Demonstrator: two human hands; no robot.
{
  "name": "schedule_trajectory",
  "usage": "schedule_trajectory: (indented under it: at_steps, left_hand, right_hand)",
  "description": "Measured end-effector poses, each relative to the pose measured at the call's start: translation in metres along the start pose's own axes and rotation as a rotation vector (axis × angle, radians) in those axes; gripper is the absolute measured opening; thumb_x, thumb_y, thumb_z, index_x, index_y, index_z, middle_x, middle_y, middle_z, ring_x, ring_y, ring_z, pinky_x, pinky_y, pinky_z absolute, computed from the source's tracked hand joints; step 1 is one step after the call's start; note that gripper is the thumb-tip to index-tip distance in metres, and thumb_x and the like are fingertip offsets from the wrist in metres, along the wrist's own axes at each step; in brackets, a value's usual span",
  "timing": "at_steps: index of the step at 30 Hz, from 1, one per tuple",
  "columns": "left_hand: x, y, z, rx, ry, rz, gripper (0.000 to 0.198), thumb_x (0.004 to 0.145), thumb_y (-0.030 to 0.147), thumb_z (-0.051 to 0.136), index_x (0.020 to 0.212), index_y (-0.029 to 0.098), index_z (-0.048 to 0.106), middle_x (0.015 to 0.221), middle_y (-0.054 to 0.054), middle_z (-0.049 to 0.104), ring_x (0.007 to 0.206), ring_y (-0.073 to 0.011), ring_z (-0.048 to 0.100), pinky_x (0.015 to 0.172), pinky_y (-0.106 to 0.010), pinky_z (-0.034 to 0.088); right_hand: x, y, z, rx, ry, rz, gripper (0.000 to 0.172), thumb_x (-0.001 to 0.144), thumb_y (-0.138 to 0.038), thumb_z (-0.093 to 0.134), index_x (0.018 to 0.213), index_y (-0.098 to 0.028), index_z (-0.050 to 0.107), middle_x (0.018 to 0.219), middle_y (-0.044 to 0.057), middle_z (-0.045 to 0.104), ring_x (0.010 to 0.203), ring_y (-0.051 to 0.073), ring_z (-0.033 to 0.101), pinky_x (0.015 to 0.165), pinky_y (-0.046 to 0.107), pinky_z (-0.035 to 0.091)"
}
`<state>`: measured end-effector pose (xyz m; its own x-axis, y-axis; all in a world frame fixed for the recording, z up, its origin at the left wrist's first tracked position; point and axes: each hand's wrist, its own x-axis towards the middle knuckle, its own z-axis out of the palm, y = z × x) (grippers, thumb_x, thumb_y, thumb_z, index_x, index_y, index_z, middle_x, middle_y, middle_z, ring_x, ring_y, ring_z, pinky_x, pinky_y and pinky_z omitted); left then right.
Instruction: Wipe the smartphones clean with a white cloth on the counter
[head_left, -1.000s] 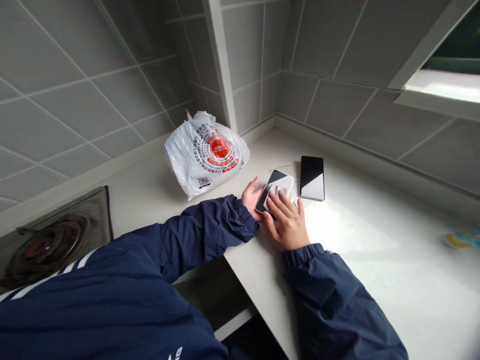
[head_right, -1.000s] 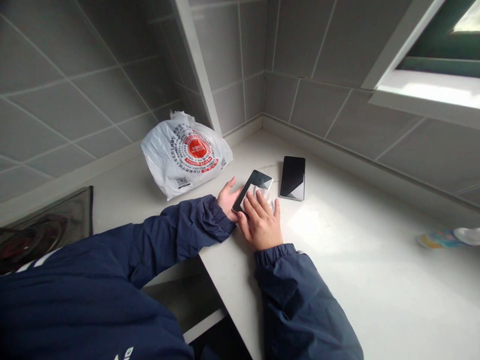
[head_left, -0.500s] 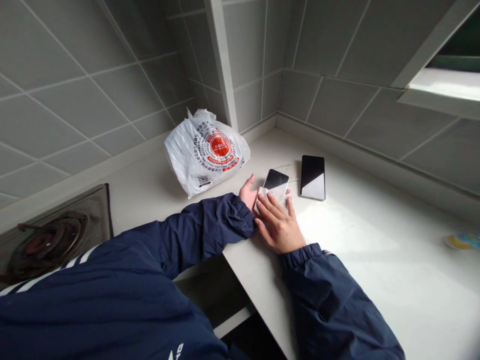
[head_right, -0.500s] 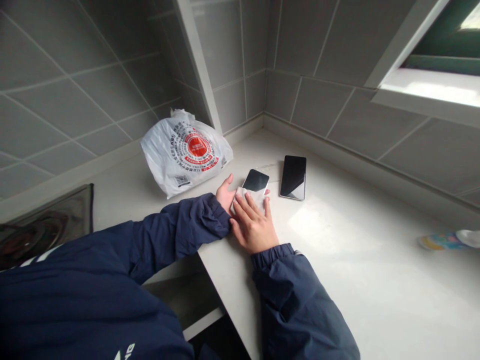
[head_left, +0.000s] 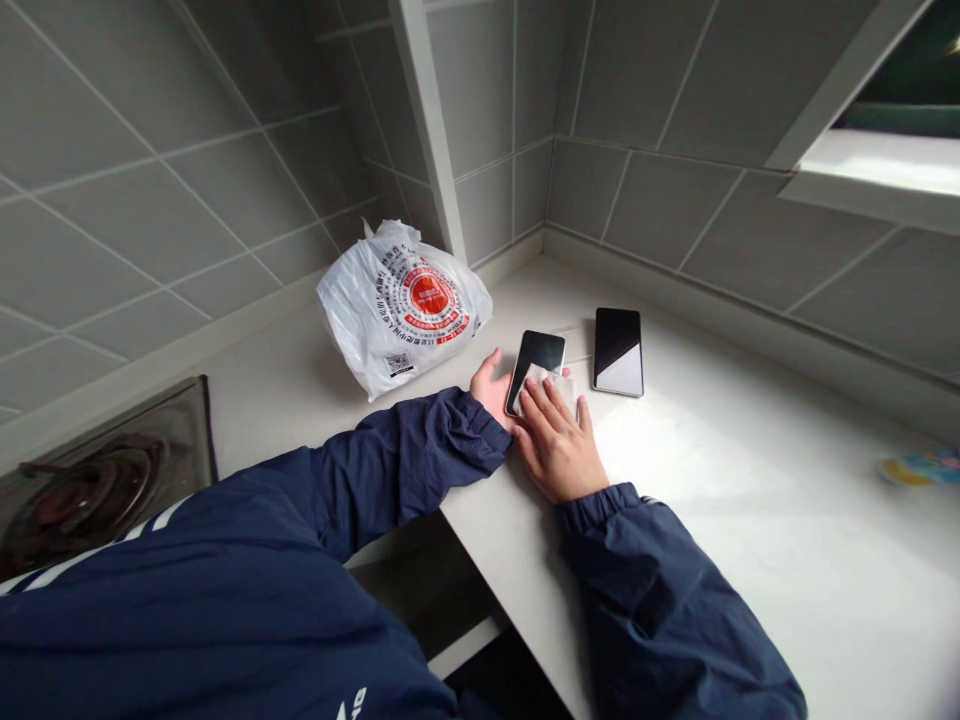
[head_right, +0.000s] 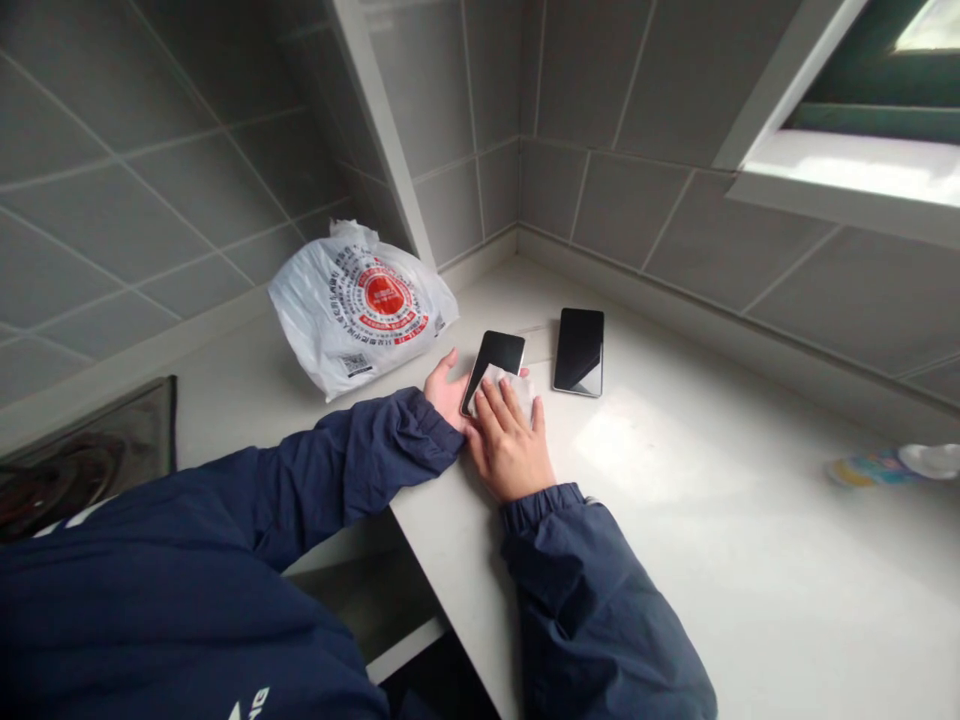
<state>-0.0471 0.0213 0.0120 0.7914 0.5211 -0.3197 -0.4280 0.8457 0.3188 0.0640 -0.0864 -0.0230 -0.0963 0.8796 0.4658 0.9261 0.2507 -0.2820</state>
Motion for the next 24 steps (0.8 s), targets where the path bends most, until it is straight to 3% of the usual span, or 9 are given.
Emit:
schedule_trajectory:
  at_steps: [4,12,18,24]
  left_hand:
    - [0.004,-0.005,-0.006,0.056,-0.009,-0.049,0.075,0.099,0.063,0.026,0.145,0.01,0.052,0.123,-0.018,0.07,0.116,-0.03,0.068,0.109,-0.044,0.044]
    - [0.005,-0.024,-0.003,0.217,-0.027,-0.061,0.059,0.106,0.044,0.026,0.148,0.01,0.051,0.119,-0.013,0.073,0.111,-0.0234,0.071,0.104,-0.034,0.047]
    - [0.003,-0.023,-0.009,0.224,-0.003,-0.111,0.052,0.105,0.031,0.03,0.147,0.009,0.053,0.105,-0.01,0.077,0.096,-0.0198,0.075,0.099,-0.03,0.049]
    - [0.005,-0.022,-0.009,0.166,-0.003,-0.028,0.055,0.105,0.033,0.029,0.146,0.004,0.052,0.105,-0.012,0.077,0.097,-0.0216,0.074,0.101,-0.032,0.048]
  right_hand:
    - [0.001,-0.001,-0.001,-0.029,0.002,0.066,0.057,0.102,-0.036,0.043,0.157,-0.02,0.035,0.162,0.012,0.036,0.154,0.03,0.028,0.122,0.064,0.02]
    - [0.002,0.002,-0.005,-0.066,0.199,0.205,0.074,0.101,-0.039,0.044,0.164,-0.022,0.009,0.167,0.014,0.024,0.157,0.034,0.016,0.121,0.064,0.021]
    - [0.001,0.005,-0.006,-0.089,0.312,0.24,0.075,0.099,-0.038,0.048,0.164,-0.018,0.014,0.167,0.017,0.023,0.156,0.037,0.016,0.121,0.064,0.021]
    - [0.001,0.006,-0.004,-0.117,0.229,0.214,0.074,0.101,-0.04,0.045,0.164,-0.02,0.012,0.167,0.013,0.025,0.157,0.032,0.017,0.123,0.061,0.017]
